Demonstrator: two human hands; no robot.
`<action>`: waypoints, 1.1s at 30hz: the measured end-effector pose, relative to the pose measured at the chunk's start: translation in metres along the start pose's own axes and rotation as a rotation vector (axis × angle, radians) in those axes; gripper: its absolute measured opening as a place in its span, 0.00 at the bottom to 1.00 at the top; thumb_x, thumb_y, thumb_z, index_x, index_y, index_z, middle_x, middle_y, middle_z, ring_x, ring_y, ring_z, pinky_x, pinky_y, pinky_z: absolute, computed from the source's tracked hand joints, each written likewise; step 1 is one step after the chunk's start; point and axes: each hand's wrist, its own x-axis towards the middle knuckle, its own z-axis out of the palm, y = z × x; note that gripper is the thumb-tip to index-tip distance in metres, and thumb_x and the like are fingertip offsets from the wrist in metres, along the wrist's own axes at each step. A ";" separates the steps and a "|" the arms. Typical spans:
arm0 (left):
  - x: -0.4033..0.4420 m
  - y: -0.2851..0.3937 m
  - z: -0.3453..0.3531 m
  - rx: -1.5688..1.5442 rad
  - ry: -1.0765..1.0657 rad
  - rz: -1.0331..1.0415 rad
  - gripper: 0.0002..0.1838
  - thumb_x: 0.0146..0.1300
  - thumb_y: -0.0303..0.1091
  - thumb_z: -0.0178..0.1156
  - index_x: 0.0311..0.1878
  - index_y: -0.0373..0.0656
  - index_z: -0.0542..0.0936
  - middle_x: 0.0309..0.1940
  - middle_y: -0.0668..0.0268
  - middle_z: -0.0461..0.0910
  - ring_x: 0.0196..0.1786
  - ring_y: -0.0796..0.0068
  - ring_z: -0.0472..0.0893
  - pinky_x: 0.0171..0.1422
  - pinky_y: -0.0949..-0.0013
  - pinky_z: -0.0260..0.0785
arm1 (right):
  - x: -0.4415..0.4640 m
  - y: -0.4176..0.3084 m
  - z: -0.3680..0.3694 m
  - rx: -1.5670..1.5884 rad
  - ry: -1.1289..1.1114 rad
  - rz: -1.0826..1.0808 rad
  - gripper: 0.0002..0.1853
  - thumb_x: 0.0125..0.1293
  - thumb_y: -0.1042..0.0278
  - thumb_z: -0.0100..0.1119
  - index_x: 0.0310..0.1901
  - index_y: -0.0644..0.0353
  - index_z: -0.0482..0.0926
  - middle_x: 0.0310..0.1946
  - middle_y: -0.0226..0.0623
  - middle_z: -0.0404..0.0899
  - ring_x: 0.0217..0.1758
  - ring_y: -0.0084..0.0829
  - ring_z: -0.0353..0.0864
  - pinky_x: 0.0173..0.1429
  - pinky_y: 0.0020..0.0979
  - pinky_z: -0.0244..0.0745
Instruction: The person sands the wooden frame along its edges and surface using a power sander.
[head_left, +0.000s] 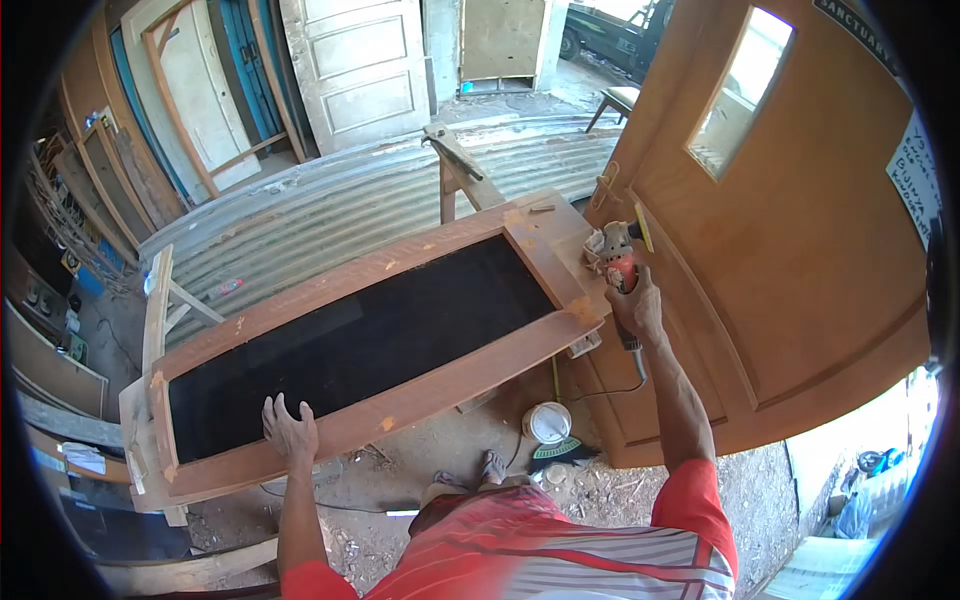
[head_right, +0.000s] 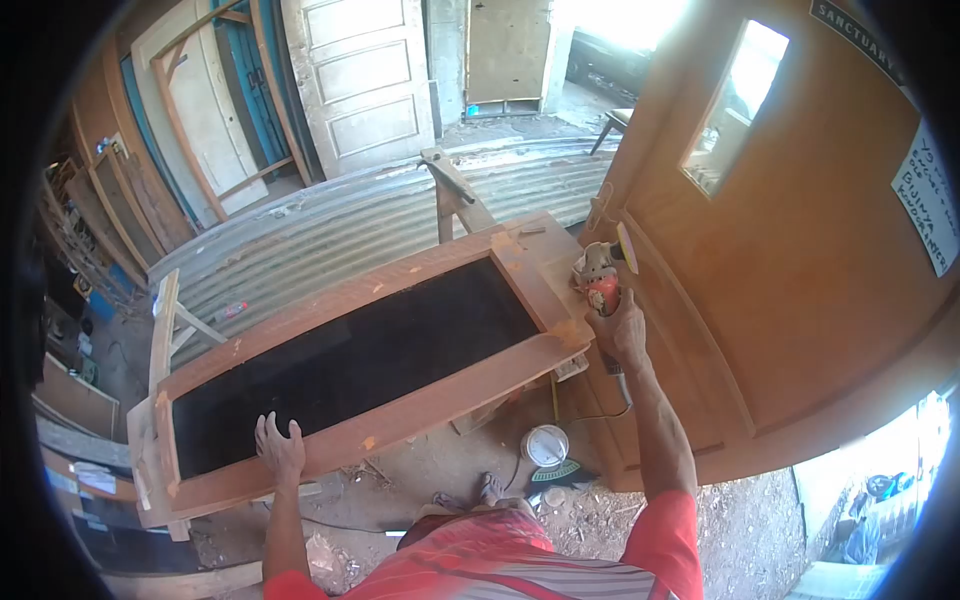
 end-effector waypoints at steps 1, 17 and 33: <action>0.000 0.006 0.003 -0.039 0.013 0.018 0.34 0.70 0.46 0.64 0.75 0.39 0.71 0.76 0.50 0.67 0.80 0.48 0.64 0.83 0.44 0.55 | -0.005 0.001 -0.003 0.119 0.057 -0.026 0.36 0.59 0.56 0.72 0.66 0.65 0.75 0.53 0.50 0.85 0.52 0.44 0.86 0.56 0.42 0.81; -0.164 0.210 -0.020 -1.490 -1.655 0.349 0.40 0.70 0.55 0.66 0.73 0.34 0.68 0.63 0.56 0.78 0.63 0.67 0.80 0.68 0.63 0.74 | -0.220 -0.087 0.045 1.331 -0.403 0.155 0.38 0.59 0.43 0.74 0.62 0.63 0.73 0.44 0.44 0.85 0.45 0.38 0.88 0.51 0.41 0.86; -0.222 0.328 -0.047 -1.378 -1.618 0.292 0.36 0.60 0.45 0.76 0.65 0.35 0.75 0.49 0.64 0.80 0.49 0.75 0.81 0.54 0.66 0.77 | -0.197 -0.023 -0.009 1.228 -0.402 0.324 0.28 0.81 0.48 0.56 0.65 0.68 0.75 0.49 0.41 0.84 0.48 0.30 0.86 0.54 0.34 0.82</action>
